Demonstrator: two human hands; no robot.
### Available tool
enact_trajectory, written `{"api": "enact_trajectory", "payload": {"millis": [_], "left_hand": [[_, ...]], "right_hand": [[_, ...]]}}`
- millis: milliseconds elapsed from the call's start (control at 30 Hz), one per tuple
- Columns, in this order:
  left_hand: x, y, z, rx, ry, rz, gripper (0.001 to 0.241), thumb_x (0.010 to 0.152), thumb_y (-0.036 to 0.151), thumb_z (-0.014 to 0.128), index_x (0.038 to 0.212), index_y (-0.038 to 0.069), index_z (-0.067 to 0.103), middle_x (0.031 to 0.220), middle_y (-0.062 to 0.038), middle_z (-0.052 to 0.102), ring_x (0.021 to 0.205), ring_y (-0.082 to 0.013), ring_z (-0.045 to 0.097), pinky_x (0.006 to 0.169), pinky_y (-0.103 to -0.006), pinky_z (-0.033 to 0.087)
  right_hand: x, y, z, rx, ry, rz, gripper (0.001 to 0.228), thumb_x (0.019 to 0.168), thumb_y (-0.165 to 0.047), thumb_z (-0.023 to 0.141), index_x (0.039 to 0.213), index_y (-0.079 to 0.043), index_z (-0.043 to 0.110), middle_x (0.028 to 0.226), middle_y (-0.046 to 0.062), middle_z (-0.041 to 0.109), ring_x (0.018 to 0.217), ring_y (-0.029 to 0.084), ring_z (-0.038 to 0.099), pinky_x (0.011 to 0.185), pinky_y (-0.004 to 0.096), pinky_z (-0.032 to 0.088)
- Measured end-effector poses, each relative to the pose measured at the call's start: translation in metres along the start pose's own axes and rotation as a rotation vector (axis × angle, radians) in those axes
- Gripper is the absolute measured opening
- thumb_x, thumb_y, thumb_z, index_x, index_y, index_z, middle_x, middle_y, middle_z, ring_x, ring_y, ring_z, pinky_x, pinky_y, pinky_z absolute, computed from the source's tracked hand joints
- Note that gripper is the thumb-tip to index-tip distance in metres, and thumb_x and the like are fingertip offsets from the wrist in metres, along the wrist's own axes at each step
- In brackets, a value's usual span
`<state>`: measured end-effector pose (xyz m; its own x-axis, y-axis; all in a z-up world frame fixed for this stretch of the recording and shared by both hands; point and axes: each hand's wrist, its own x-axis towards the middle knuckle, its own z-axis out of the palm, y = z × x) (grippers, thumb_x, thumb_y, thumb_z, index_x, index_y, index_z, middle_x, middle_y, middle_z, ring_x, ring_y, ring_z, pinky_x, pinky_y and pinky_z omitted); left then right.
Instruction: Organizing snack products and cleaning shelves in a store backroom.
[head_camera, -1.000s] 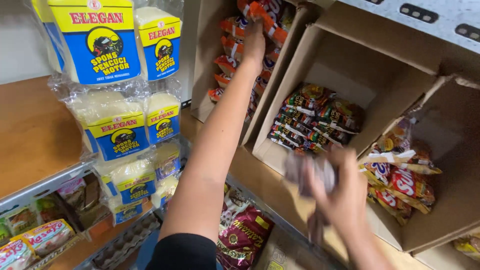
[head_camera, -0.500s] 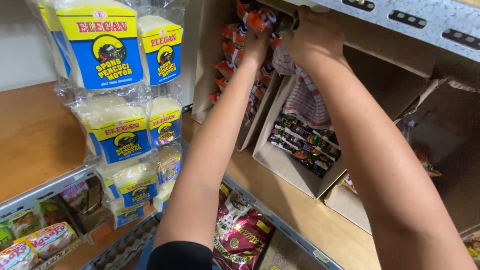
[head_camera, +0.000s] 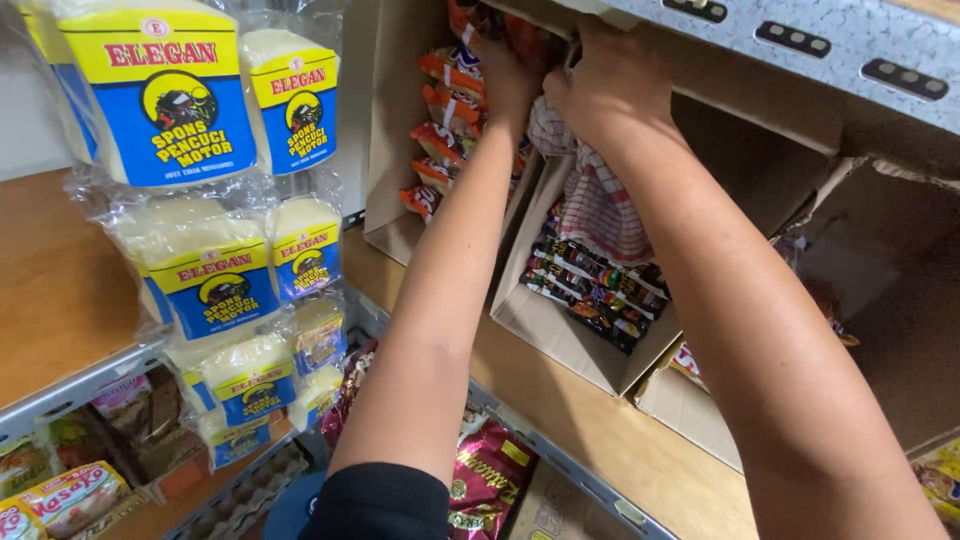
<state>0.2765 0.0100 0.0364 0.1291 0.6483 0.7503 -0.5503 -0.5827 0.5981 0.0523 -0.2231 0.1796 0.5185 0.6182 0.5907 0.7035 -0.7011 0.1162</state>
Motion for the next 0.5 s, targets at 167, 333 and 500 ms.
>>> {"api": "enact_trajectory", "payload": {"millis": [167, 333, 500], "left_hand": [[-0.041, 0.067, -0.052, -0.282, 0.076, 0.091, 0.052, 0.096, 0.035, 0.069, 0.131, -0.001, 0.058, 0.12, -0.015, 0.067, 0.106, -0.0289, 0.068, 0.09, -0.0413, 0.059], [-0.031, 0.035, -0.036, -0.695, -0.189, -0.172, 0.039, 0.109, 0.026, 0.051, 0.137, 0.003, 0.066, 0.118, -0.014, 0.071, 0.102, -0.0235, 0.067, 0.091, -0.0366, 0.057], [-0.062, 0.085, -0.105, -0.052, -0.133, -0.089, 0.044, 0.097, 0.024, 0.065, 0.137, 0.007, 0.059, 0.109, -0.018, 0.077, 0.098, -0.0266, 0.071, 0.088, -0.0379, 0.057]], "right_hand": [[0.006, 0.005, 0.013, 0.026, 0.115, -0.097, 0.066, 0.089, -0.044, 0.071, 0.14, -0.006, 0.053, 0.126, 0.026, 0.065, 0.114, 0.044, 0.062, 0.093, 0.056, 0.05], [0.018, 0.023, 0.037, -0.011, 0.302, -0.278, 0.066, 0.094, -0.042, 0.072, 0.14, 0.002, 0.054, 0.121, 0.032, 0.065, 0.108, 0.048, 0.063, 0.092, 0.058, 0.051], [0.008, 0.019, 0.035, 0.0, 0.274, -0.285, 0.056, 0.092, -0.04, 0.073, 0.128, 0.002, 0.064, 0.109, 0.033, 0.069, 0.096, 0.048, 0.066, 0.082, 0.059, 0.053]]}}
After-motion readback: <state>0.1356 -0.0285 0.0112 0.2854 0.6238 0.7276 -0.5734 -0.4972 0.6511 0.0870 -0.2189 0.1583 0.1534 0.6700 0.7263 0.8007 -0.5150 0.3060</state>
